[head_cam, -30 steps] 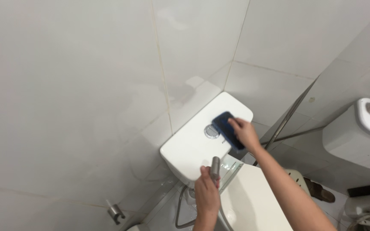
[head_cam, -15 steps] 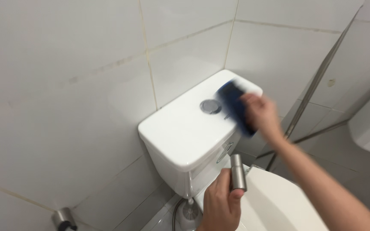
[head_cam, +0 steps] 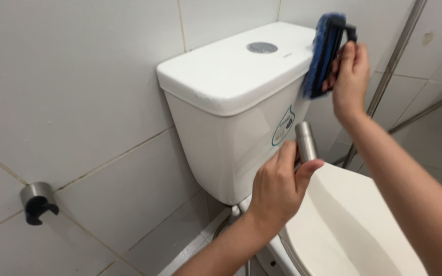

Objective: The person cleans the exterior of a toilet by scrubbing the tank and lid with a sponge while occasionally rinsing with a handheld bidet sprayer.

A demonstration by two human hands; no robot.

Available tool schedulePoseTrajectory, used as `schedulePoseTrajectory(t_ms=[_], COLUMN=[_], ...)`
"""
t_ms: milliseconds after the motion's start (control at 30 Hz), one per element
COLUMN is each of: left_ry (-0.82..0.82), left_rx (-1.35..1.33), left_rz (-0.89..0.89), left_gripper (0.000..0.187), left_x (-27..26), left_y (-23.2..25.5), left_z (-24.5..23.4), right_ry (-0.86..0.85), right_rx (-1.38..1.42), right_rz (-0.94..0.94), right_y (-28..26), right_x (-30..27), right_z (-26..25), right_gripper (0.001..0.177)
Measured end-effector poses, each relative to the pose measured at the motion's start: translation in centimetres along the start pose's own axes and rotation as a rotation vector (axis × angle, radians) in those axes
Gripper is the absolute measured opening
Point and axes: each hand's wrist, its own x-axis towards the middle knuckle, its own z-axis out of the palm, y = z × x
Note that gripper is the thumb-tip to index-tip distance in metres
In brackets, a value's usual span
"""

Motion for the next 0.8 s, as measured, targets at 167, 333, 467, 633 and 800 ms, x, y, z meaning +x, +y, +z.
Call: schedulePoseTrajectory(t_ms=[167, 333, 467, 633, 800], left_ry=[0.033, 0.052, 0.074, 0.13, 0.143], left_rx=[-0.115, -0.176, -0.195, -0.186, -0.162], left_rz=[0.027, -0.002, -0.052, 0.002, 0.017], left_gripper=[0.073, 0.081, 0.081, 0.079, 0.08], left_x=[-2.3, -5.3, -6.6, -7.9, -8.0], left_y=[0.3, 0.3, -0.1, -0.4, -1.1], left_z=[-1.4, -4.1, -6.1, -8.1, -9.0], right_ry=[-0.076, -0.205, -0.014, 0.086, -0.026], right_rx=[0.097, -0.205, -0.12, -0.025, -0.101], right_rz=[0.064, -0.158, -0.067, 0.094, -0.065], right_y=[-2.2, -0.8, 2.2, 1.2, -1.4], right_x=[-8.8, -15.3, -10.7, -9.8, -17.6], right_z=[3.6, 5.5, 3.3, 3.8, 8.0], right_gripper=[0.029, 0.038, 0.038, 0.038, 0.036])
